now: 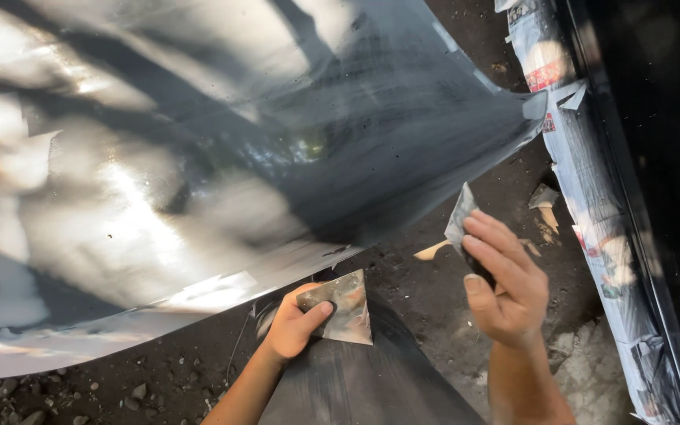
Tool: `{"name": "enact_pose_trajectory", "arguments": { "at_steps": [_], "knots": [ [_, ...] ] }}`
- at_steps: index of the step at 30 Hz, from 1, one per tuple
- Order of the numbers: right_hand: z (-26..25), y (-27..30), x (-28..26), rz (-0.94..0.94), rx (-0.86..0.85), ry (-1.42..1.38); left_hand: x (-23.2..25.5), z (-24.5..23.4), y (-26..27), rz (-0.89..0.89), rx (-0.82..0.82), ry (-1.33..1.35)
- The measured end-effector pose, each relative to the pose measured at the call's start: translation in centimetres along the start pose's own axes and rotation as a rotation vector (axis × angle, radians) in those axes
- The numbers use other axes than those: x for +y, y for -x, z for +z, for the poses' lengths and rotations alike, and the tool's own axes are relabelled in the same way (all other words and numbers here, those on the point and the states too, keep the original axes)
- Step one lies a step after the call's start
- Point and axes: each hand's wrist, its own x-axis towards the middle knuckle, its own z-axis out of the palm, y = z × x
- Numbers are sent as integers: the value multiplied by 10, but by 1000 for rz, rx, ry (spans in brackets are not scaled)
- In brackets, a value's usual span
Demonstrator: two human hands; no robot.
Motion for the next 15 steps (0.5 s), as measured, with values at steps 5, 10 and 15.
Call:
{"name": "enact_pose_trajectory", "arguments": {
  "at_steps": [5,10,15],
  "knots": [
    [-4,7,3,31,-37,-63,18,22,-1,39,48,-142],
    [-27,5,31,29,-19,2,30,31,-6,117,58,-335],
    [-59,-18,14,92,67,170,69,35,-14,131,172,-295]
  ]
}}
